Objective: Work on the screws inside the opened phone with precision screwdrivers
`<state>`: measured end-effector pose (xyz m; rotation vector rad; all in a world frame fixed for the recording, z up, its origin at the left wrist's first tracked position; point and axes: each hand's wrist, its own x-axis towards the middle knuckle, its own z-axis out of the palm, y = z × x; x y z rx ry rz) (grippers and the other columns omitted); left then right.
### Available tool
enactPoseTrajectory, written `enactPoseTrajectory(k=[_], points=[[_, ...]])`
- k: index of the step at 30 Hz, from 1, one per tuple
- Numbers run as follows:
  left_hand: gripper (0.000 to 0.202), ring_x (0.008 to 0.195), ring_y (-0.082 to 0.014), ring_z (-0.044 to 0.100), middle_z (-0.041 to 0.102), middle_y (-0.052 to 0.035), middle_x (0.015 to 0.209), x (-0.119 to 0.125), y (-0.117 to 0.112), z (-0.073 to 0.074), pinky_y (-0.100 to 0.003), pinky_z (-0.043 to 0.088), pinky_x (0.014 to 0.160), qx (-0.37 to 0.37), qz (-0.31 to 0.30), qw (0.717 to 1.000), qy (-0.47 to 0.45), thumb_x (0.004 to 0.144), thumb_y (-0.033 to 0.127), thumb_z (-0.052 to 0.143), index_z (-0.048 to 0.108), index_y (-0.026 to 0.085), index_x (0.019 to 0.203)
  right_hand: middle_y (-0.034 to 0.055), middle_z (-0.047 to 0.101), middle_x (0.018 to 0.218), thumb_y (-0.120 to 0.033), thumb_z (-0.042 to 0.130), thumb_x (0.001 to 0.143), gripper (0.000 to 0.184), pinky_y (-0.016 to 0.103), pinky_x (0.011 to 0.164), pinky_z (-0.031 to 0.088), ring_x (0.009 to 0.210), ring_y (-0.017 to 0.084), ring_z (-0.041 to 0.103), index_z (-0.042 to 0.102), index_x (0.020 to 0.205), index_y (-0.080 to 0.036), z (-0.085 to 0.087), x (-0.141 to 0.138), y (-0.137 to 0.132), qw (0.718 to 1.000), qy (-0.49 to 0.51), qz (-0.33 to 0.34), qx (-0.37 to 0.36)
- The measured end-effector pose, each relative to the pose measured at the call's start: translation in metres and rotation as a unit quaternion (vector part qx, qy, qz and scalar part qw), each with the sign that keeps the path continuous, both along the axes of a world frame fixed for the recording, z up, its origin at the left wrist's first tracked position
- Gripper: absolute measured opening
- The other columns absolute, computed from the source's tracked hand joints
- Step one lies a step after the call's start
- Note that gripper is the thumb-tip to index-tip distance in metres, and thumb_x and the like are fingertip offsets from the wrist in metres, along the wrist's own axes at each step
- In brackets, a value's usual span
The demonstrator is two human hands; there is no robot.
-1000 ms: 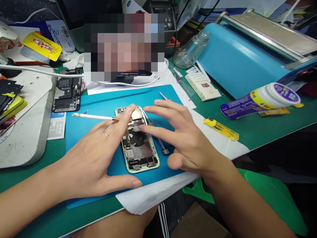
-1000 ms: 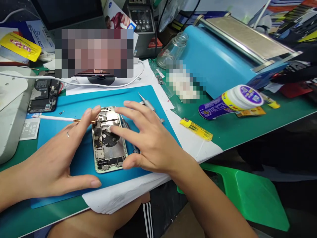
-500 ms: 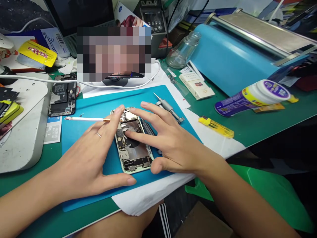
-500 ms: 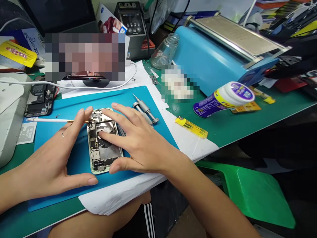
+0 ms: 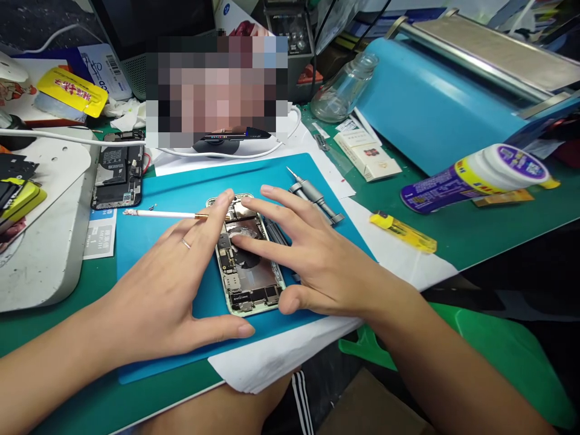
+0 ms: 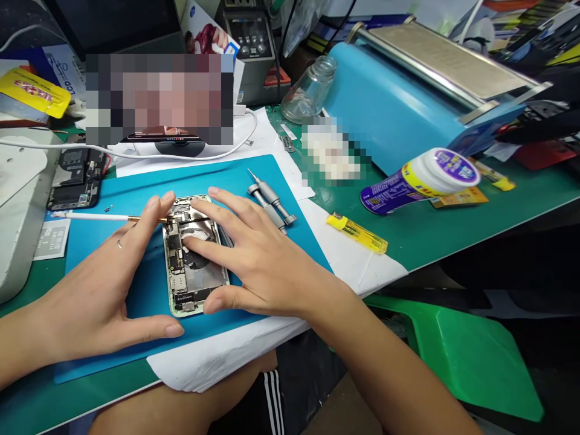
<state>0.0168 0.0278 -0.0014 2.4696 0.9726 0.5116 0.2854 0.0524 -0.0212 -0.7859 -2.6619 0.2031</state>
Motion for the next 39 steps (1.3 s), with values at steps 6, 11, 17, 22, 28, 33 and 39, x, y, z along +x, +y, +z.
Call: enactPoseTrajectory(k=[6,11,17,22,28,33,39], points=[[0.123,0.153,-0.0462,0.032,0.012,-0.0131,0.174,0.0001,0.0005,0.0003,-0.064,0.042,0.118,-0.003,-0.004,1.0,-0.007,0.088,0.072,0.068,-0.015,0.028,0.166,0.0172,0.04,0.164,-0.08,0.015,0.096,0.086,0.07,0.124,0.025,0.157,0.038,0.026,0.055,0.147,-0.023,-0.0002,0.0007,0.0011,0.999,0.023,-0.02,0.01],[0.122,0.154,-0.0468,0.031,0.013,-0.0139,0.174,-0.0003,0.0003,-0.0002,-0.065,0.042,0.118,-0.003,-0.001,1.0,-0.007,0.089,0.07,0.069,-0.015,0.027,0.167,0.0173,0.037,0.165,-0.079,0.018,0.096,0.084,0.07,0.123,0.027,0.157,0.039,0.026,0.061,0.142,-0.023,0.0003,0.0007,0.0011,1.0,0.009,-0.012,0.008],[0.121,0.154,-0.0462,0.031,0.013,-0.0135,0.174,-0.0001,0.0002,0.0,-0.064,0.043,0.117,0.002,-0.003,1.0,-0.005,0.09,0.071,0.067,-0.016,0.027,0.166,0.0192,0.04,0.162,-0.077,0.018,0.098,0.083,0.069,0.123,0.027,0.156,0.04,0.028,0.06,0.141,-0.02,0.0001,-0.0002,-0.0003,0.999,0.009,-0.023,0.042],[0.121,0.155,-0.045,0.03,0.012,-0.0119,0.175,0.0,0.0005,0.0005,-0.064,0.042,0.119,0.004,-0.001,1.0,0.003,0.089,0.073,0.066,-0.016,0.029,0.166,0.0209,0.04,0.164,-0.078,0.019,0.097,0.085,0.069,0.121,0.03,0.155,0.04,0.029,0.056,0.145,-0.019,0.0013,-0.0039,0.0017,0.999,-0.005,-0.014,0.04],[0.122,0.155,-0.0451,0.03,0.012,-0.0117,0.175,0.0005,0.0004,0.002,-0.064,0.04,0.12,-0.004,-0.002,1.0,0.004,0.089,0.073,0.067,-0.016,0.029,0.166,0.02,0.042,0.163,-0.081,0.021,0.095,0.086,0.067,0.123,0.03,0.155,0.04,0.031,0.064,0.136,-0.018,0.004,-0.0065,0.0035,1.0,0.006,-0.014,0.018],[0.123,0.153,-0.0459,0.032,0.012,-0.0103,0.175,0.0003,0.0008,0.0013,-0.064,0.042,0.119,-0.004,0.0,1.0,0.0,0.088,0.073,0.069,-0.016,0.03,0.166,0.0212,0.043,0.163,-0.081,0.024,0.095,0.085,0.069,0.123,0.028,0.155,0.041,0.031,0.066,0.131,-0.016,0.0045,-0.0061,0.003,1.0,0.013,-0.015,0.01],[0.125,0.154,-0.0456,0.031,0.011,-0.0146,0.174,0.0001,0.0009,-0.0008,-0.063,0.04,0.119,0.004,-0.005,1.0,0.001,0.088,0.072,0.068,-0.017,0.024,0.166,0.021,0.045,0.161,-0.081,0.018,0.095,0.087,0.068,0.124,0.025,0.155,0.04,0.031,0.067,0.127,-0.016,0.004,-0.0053,0.0024,0.999,0.016,-0.026,0.01]])
